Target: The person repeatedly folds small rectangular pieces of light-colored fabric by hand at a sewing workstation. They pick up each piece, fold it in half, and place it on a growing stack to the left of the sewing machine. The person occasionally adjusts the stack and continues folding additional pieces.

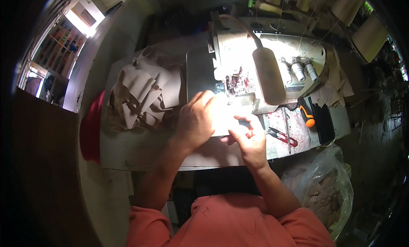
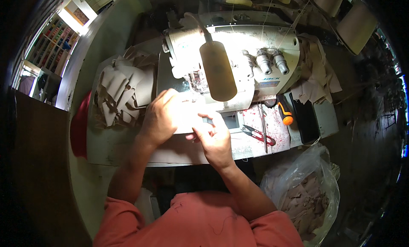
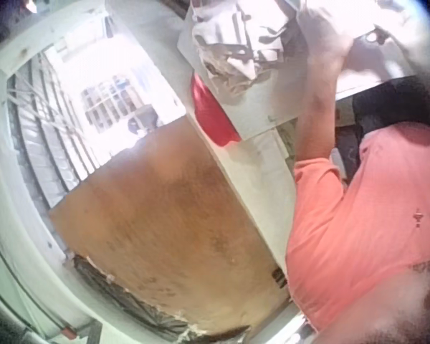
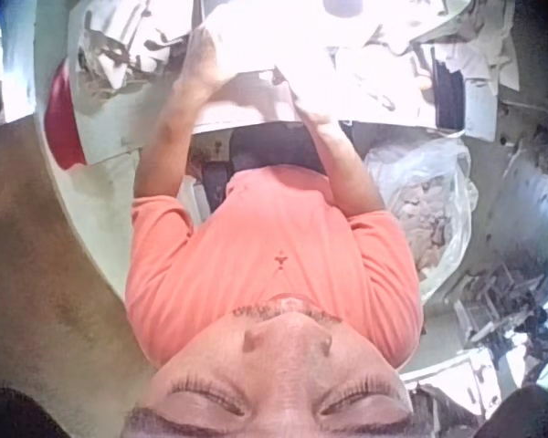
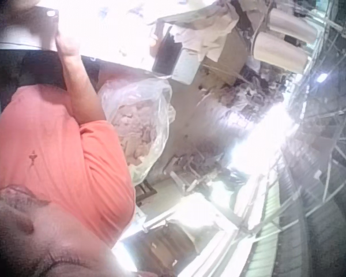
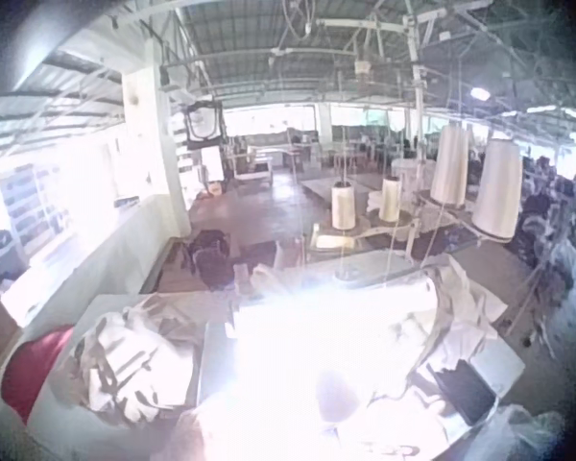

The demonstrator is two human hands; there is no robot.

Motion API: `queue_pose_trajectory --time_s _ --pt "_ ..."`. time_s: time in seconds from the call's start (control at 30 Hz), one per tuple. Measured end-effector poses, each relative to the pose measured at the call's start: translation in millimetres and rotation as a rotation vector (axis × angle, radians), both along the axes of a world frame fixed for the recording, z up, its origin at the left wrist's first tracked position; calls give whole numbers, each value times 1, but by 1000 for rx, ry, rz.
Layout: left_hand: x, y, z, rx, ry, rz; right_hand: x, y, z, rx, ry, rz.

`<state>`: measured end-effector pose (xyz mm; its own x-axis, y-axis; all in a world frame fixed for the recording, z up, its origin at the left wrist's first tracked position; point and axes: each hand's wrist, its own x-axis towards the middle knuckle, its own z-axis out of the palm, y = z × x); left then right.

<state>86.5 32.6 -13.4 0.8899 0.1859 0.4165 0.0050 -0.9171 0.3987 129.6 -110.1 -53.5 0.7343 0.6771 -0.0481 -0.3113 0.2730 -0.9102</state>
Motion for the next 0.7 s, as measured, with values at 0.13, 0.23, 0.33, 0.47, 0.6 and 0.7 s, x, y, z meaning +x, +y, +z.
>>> queue_pose_trajectory --time_s 0.13,0.23,0.33,0.47,0.6,0.7 --pt "11 9 -2 -48 -7 -76 9 5 2 -20 -11 25" --pt "12 9 -1 75 -61 -27 11 7 4 -61 -32 20" --pt "-3 -4 -6 201 -138 -53 15 10 1 -78 -41 23" --pt "2 12 -9 56 -63 -79 15 8 0 -84 -27 29" --pt "22 36 -10 -16 149 -22 11 -20 -7 -51 -10 -9" --pt "33 52 -21 213 167 52 11 -43 -21 -108 50 -49"
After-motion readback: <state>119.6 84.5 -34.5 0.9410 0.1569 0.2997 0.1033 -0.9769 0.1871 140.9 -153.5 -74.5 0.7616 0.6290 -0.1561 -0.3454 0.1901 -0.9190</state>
